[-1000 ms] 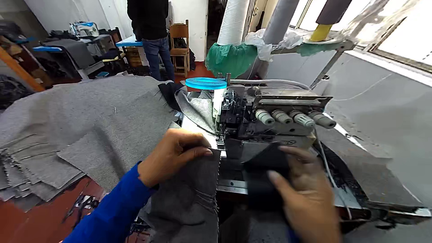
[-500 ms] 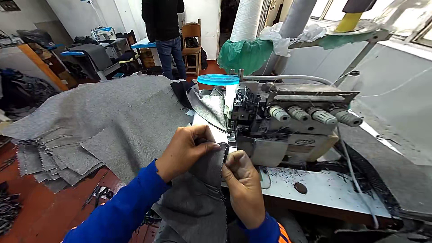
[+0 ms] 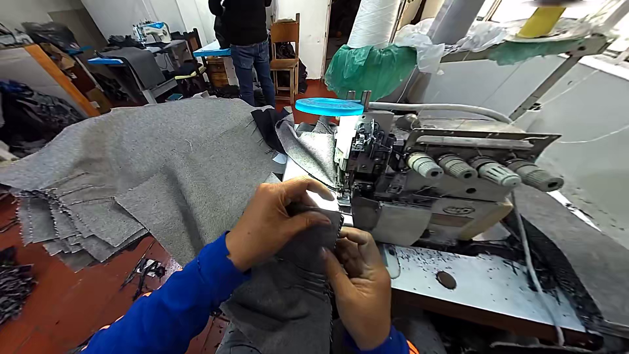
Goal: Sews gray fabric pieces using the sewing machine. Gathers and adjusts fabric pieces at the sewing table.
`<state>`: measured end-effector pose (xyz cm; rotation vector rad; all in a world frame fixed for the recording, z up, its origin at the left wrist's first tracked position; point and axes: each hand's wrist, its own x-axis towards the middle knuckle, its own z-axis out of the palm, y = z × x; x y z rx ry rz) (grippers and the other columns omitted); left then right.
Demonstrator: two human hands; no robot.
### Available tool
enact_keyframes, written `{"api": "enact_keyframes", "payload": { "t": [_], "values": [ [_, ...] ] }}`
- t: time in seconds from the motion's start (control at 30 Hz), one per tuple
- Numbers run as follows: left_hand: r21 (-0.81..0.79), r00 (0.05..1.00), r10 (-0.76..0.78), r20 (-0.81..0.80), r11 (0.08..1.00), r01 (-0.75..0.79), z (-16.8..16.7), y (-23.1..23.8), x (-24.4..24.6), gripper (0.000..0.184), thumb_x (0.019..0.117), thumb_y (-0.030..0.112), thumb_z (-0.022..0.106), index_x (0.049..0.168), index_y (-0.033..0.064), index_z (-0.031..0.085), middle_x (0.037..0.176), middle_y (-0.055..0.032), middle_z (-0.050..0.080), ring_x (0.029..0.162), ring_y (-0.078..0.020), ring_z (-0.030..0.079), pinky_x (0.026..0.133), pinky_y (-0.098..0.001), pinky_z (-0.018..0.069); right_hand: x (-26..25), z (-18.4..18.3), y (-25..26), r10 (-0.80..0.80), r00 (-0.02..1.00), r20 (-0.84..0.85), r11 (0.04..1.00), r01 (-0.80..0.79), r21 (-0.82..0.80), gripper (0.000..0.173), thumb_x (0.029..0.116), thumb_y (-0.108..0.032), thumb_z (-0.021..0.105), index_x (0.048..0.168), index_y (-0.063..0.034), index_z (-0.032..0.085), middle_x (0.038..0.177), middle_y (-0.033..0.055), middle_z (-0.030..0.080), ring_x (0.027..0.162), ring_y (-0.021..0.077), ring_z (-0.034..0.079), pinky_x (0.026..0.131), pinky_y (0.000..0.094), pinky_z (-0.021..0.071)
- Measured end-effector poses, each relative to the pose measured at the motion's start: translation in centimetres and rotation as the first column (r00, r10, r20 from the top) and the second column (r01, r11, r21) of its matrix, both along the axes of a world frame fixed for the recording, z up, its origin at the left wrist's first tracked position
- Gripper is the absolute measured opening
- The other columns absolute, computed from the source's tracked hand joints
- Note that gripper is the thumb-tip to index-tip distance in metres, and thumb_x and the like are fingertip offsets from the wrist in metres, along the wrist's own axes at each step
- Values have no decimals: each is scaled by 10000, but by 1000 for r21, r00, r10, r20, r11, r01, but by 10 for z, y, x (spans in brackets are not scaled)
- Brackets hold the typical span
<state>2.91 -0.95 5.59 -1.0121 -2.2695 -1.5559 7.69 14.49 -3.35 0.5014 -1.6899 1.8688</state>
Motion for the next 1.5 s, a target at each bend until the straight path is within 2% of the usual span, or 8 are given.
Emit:
{"api": "enact_keyframes", "payload": {
  "t": [0.17, 0.67, 0.87, 0.97, 1.13, 1.23, 1.37, 1.5],
  "values": [
    [-15, 1000, -15, 12, 1000, 15, 1, -2, 7, 330, 826, -10, 798, 1138, 18, 692, 804, 18, 730, 675, -9, 651, 633, -163, 556, 2, 11, -4, -97, 995, -31, 991, 94, -93, 373, 887, -75, 742, 1125, -215, 490, 1108, -83, 716, 912, 64, 737, 814, 232, 634],
    [-35, 996, 87, 32, 996, -86, 18, -8, 33, 339, 812, -8, 812, 1133, 15, 705, 778, 10, 740, 665, -16, 666, 636, -177, 565, 18, 37, -10, 12, 998, 63, 1000, -13, 16, 203, 893, -31, 660, 1080, -23, 581, 950, -19, 715, 848, 10, 712, 781, 187, 616],
    [24, 982, 178, -70, 984, -176, 30, -9, 38, 129, 811, -10, 805, 919, 27, 745, 802, 5, 737, 701, -31, 681, 666, -186, 590, 29, 8, -12, 288, 957, -27, 943, -279, 183, 541, 1028, -315, 591, 1309, 144, 529, 1190, 105, 703, 1125, -4, 642, 996, 210, 531],
    [-15, 968, 184, -169, 982, -189, 37, -3, 38, 61, 837, 57, 799, 868, 52, 746, 770, 28, 714, 660, -6, 646, 602, -159, 554, 29, -5, -13, 355, 934, -28, 901, -334, 275, 399, 1060, -257, 512, 1117, 115, 644, 1105, 157, 703, 1086, -2, 635, 986, 163, 482],
    [-166, 894, 252, -371, 929, -331, 31, 7, 11, 99, 909, 224, 747, 891, 127, 759, 791, 67, 688, 752, -33, 618, 695, -222, 501, 28, -4, 1, -135, 964, -227, 945, 194, 262, 288, 980, -272, 677, 824, -31, 706, 818, 54, 706, 851, 13, 671, 807, 129, 535],
    [-307, 885, 248, -395, 872, -382, -14, 23, -21, 125, 913, 238, 749, 849, 131, 750, 813, 7, 698, 849, -184, 644, 801, -406, 494, 40, -19, -11, -94, 994, 55, 981, 83, 178, 346, 961, -253, 661, 709, -16, 669, 609, 6, 600, 597, -13, 573, 582, 151, 472],
    [-199, 780, 353, -517, 837, -510, -55, 37, -25, 147, 901, 268, 756, 924, 128, 791, 1051, -85, 715, 1093, -309, 628, 975, -507, 471, 47, -34, -11, 325, 798, 507, 946, -278, -168, 256, 1012, -107, 522, 835, -57, 700, 725, -82, 691, 712, -48, 665, 715, 205, 579],
    [-235, 671, 302, -677, 775, -586, -57, 45, 2, 172, 964, 211, 669, 873, 100, 764, 779, -40, 717, 792, -209, 695, 836, -415, 532, 59, -34, -1, 362, 787, 500, 932, -319, -172, 262, 1010, -72, 516, 821, -56, 698, 736, -120, 694, 739, -101, 645, 737, 161, 554]
  ]
}}
